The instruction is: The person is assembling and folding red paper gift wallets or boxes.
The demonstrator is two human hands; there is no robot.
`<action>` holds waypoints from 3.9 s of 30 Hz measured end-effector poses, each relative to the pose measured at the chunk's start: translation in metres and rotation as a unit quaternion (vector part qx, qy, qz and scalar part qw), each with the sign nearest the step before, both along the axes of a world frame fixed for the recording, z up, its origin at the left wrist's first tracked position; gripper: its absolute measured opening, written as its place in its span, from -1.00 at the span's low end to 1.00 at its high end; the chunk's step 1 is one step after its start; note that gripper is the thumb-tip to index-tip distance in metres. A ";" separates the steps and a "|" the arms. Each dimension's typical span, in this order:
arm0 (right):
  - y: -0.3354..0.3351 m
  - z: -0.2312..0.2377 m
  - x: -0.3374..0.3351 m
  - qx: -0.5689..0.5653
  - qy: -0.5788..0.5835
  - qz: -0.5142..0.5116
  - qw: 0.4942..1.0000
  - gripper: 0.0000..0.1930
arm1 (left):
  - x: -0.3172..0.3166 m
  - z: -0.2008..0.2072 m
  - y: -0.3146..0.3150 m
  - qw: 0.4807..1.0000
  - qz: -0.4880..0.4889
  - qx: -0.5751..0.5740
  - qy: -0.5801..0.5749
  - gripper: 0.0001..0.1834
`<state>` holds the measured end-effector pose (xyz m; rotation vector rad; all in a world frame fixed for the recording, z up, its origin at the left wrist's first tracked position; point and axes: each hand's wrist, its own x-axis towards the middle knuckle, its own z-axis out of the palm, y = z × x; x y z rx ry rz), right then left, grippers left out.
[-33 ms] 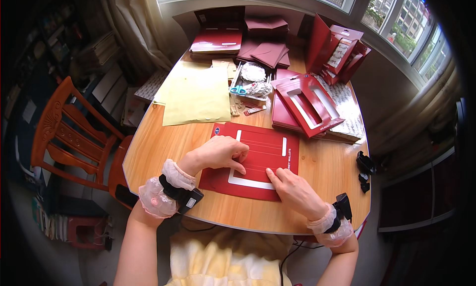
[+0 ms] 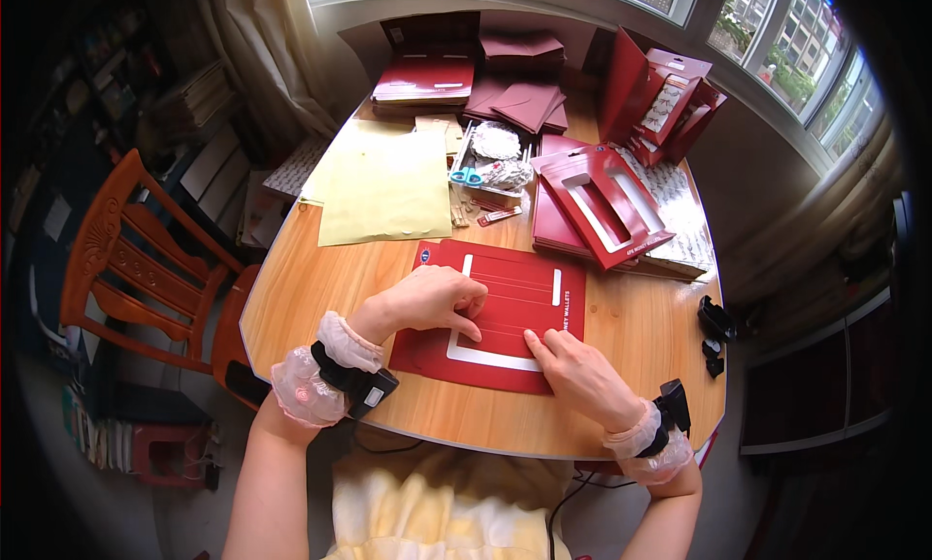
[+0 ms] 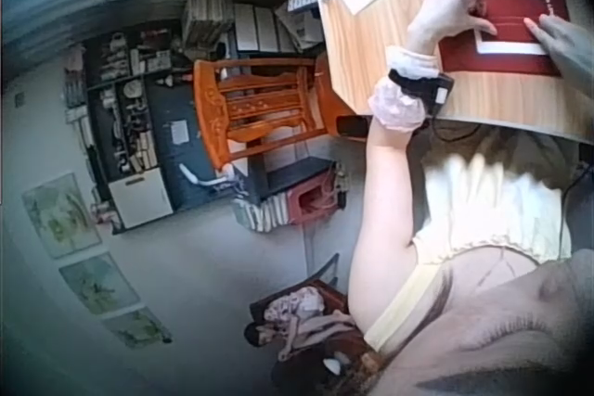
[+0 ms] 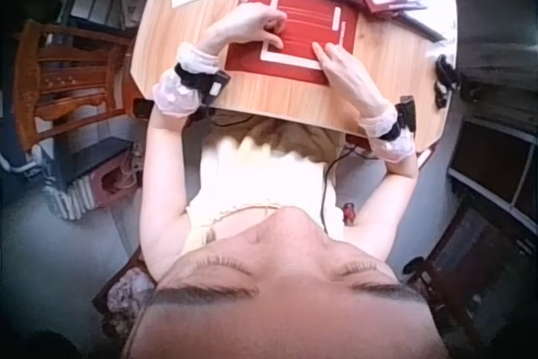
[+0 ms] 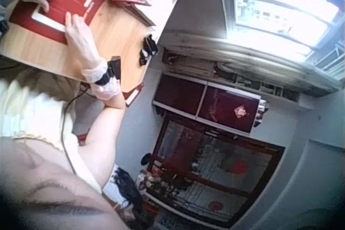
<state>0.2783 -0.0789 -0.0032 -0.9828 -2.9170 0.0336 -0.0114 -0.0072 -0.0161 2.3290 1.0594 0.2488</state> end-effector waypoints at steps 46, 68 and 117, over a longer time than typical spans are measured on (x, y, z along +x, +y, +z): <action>-0.001 -0.007 0.021 0.127 -0.095 0.010 0.987 -0.43 | -0.009 -0.006 0.008 0.988 -0.023 -0.108 -0.107 -0.65; 0.093 -0.013 -0.019 -0.086 0.204 -0.069 0.973 -0.35 | -0.007 -0.001 0.007 0.986 -0.094 -0.107 -0.087 -0.73; 0.044 -0.006 0.006 -0.562 0.366 -0.158 0.725 -0.76 | -0.015 -0.006 0.021 0.691 0.292 -0.282 -0.598 -0.47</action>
